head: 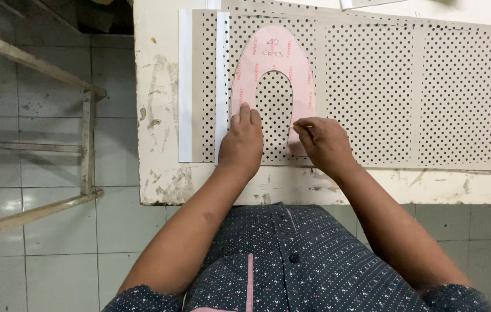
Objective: The person places a pink U-shaped paper pattern on a white fabric with black dots and uses a pencil to trace its outline. They repeatedly reposition the pattern, trace it, and adjust its placement on the fabric.
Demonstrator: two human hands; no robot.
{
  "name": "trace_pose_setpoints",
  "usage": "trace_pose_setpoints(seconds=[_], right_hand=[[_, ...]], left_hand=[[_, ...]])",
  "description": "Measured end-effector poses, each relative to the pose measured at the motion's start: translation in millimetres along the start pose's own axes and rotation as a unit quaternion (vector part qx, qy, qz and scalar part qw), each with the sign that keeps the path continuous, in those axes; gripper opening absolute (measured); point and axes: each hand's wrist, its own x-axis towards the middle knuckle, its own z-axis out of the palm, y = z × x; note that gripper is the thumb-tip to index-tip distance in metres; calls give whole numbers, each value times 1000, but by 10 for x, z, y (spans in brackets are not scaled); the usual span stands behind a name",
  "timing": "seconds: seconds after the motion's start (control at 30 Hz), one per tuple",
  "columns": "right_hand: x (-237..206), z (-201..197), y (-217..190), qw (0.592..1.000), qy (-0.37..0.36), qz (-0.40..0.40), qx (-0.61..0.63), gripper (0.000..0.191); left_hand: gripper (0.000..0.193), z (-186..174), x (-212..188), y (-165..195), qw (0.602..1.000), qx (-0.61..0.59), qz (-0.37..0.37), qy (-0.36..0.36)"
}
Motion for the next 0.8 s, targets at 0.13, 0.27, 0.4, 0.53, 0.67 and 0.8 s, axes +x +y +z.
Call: trace_pose_setpoints(seconds=[0.13,0.27,0.4,0.53,0.67,0.8], right_hand=[[-42,-3,-10,1000,-24,5,-13,21],[105,56,69,999,5,20,-28,20],[465,86,207,998,49,29,-36,19],[615,73,245,998,55,38,-16,20],[622,57,199,998,48,22,-46,19],[824,59,169,996,48,72,-2,21]], left_hand=[[22,-64,-16,-112,1000,-17,2,18],[21,-95,15,-167,1000,-15,8,22],[25,-103,46,-162,1000,-8,3,6],[21,-117,46,-184,1000,-10,16,18],[17,-140,61,-197,1000,-6,19,25],[16,-166,82,-181,1000,2,3,-3]])
